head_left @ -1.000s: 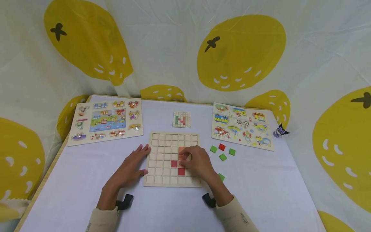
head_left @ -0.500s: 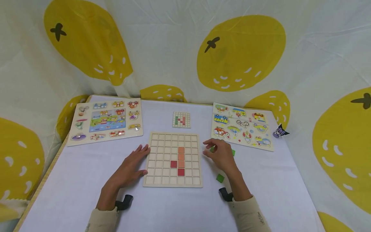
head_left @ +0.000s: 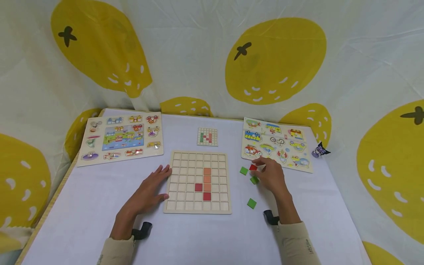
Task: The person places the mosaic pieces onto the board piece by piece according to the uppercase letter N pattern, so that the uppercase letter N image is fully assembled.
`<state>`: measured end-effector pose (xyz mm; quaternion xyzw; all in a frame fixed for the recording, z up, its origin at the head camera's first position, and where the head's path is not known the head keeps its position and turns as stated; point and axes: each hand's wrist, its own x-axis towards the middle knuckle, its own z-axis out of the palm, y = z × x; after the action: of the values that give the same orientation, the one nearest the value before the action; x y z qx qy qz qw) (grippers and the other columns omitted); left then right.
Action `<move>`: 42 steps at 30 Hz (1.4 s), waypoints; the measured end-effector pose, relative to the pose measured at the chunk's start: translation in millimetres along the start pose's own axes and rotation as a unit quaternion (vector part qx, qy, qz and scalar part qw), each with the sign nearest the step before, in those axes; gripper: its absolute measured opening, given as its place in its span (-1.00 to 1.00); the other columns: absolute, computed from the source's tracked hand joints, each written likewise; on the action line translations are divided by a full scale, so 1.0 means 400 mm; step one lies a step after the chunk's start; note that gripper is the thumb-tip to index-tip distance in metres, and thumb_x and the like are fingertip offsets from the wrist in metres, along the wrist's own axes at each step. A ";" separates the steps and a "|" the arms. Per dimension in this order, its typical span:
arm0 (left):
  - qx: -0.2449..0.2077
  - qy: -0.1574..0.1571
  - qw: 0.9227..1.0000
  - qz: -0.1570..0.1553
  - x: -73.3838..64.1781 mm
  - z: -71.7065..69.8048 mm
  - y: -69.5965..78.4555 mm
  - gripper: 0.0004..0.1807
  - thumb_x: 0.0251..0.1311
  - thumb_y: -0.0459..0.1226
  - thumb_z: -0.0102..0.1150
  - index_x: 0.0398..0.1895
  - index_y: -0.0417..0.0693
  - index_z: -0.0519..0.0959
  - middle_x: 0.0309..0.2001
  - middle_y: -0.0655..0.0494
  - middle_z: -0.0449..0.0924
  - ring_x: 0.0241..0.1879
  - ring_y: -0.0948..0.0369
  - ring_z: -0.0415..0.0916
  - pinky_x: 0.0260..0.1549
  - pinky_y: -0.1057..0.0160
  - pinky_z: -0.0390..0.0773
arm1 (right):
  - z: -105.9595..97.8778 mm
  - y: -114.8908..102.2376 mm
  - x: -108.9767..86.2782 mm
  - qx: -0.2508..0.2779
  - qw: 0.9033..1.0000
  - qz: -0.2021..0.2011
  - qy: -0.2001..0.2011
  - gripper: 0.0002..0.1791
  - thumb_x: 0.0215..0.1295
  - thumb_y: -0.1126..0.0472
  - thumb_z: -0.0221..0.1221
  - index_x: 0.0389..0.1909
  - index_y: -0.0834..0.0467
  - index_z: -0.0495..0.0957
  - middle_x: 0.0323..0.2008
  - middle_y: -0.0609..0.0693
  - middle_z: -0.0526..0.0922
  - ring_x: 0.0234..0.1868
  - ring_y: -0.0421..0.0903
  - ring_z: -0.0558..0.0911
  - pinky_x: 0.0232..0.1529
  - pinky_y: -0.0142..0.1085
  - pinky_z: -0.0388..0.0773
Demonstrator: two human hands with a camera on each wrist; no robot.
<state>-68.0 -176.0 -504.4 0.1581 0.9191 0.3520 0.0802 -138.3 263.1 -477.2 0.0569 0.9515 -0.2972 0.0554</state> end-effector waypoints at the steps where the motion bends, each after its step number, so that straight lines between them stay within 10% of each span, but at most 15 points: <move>1: 0.000 0.000 1.000 -0.001 0.000 0.000 0.000 0.03 0.10 -0.43 0.54 0.65 -0.15 0.23 0.71 -0.08 0.10 0.71 -0.21 -0.08 0.64 -0.33 -0.01 | -0.001 0.003 0.002 -0.005 1.000 0.003 -0.002 -0.61 0.30 0.17 0.46 0.14 0.08 0.73 0.08 0.11 0.76 -0.09 0.06 0.58 -0.18 -0.23 0.48; 25: -0.005 -0.001 1.000 0.009 0.002 0.006 -0.006 0.03 0.11 -0.41 0.54 0.66 -0.13 0.23 0.71 -0.06 0.11 0.71 -0.20 -0.07 0.63 -0.34 0.01 | 0.022 -0.017 0.004 -0.025 0.999 0.014 0.039 -0.83 0.31 0.22 0.46 -0.18 0.07 0.66 -0.33 0.05 0.66 -0.28 0.04 0.55 -0.31 -0.21 0.38; 42: -0.001 0.002 1.000 0.012 -0.003 0.003 -0.011 0.02 0.10 -0.41 0.54 0.65 -0.15 0.23 0.70 -0.09 0.11 0.71 -0.20 -0.07 0.64 -0.31 0.00 | 0.078 -0.120 -0.063 0.072 0.996 -0.032 0.049 -0.87 0.32 0.17 0.46 -0.18 0.00 0.70 -0.34 -0.04 0.73 -0.27 -0.03 0.51 -0.26 -0.25 0.42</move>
<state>-67.7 -178.7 -508.2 0.1680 0.9170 0.3540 0.0748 -118.1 204.1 -472.2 0.0450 0.9306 -0.3633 -0.0053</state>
